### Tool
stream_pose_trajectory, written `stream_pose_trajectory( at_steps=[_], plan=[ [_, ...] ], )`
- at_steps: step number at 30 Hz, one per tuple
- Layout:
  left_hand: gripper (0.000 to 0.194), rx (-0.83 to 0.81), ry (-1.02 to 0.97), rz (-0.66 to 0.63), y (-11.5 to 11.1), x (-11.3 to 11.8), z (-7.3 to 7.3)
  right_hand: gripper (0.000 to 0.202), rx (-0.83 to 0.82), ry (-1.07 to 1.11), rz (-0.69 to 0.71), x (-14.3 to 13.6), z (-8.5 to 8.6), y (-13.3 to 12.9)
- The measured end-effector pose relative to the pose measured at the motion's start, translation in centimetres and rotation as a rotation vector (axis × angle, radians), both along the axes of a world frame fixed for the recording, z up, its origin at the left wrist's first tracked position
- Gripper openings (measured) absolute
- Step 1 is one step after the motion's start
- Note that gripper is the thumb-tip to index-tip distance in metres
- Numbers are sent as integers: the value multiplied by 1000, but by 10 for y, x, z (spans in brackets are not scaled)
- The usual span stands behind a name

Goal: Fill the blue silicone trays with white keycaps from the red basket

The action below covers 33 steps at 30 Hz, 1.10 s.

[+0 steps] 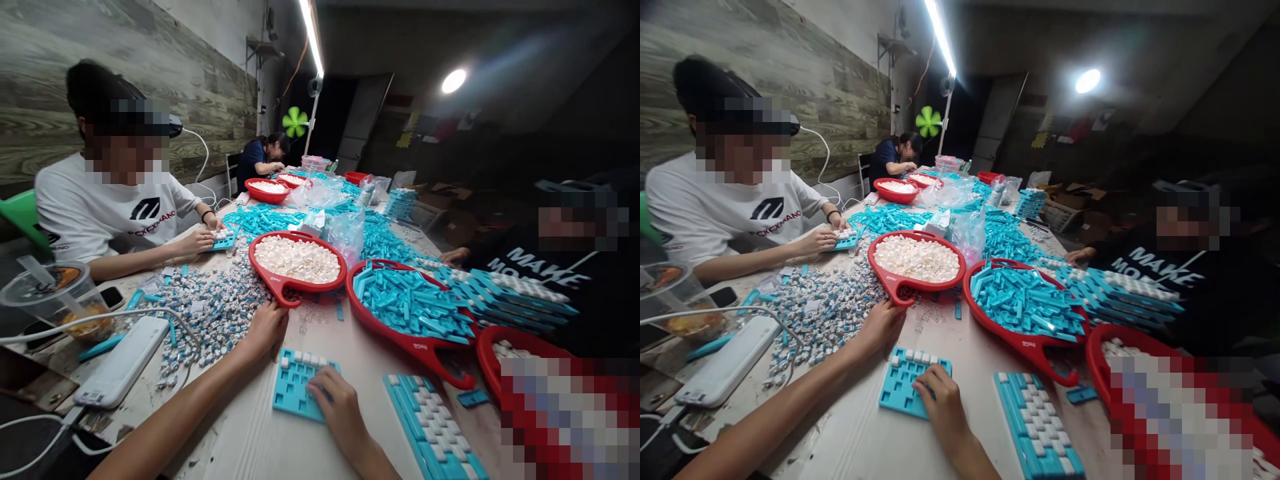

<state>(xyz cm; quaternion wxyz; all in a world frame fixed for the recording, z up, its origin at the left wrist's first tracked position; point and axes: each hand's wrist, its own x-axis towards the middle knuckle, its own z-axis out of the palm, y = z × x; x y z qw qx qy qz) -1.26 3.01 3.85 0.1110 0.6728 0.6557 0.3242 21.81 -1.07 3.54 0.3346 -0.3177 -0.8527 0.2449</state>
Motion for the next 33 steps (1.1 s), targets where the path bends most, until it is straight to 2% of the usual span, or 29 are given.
stream_pose_trajectory(
  at_steps=[4,6,9,13,18,24,28,33],
  plan=[
    [27,-45,12,-16,10,8,-4,2,-5,-92,70,8,7,5],
    [27,-30,-5,-39,7,8,-4,4,-13,-129,118,11,9,7],
    [27,4,-67,-157,-10,6,1,7,-25,-132,138,11,8,7],
    [20,-19,-142,-336,-41,7,8,8,-15,-107,99,7,1,5],
    [26,-28,-138,-476,-61,15,3,6,-1,-112,98,4,-1,4],
    [28,15,-27,-484,-59,20,-7,9,-4,-105,99,4,-2,5],
    [25,10,-41,-464,-58,18,-5,2,-1,-96,100,2,-2,4],
    [15,10,-70,-476,-58,14,-3,6,6,-82,88,-5,0,2]
  ],
)
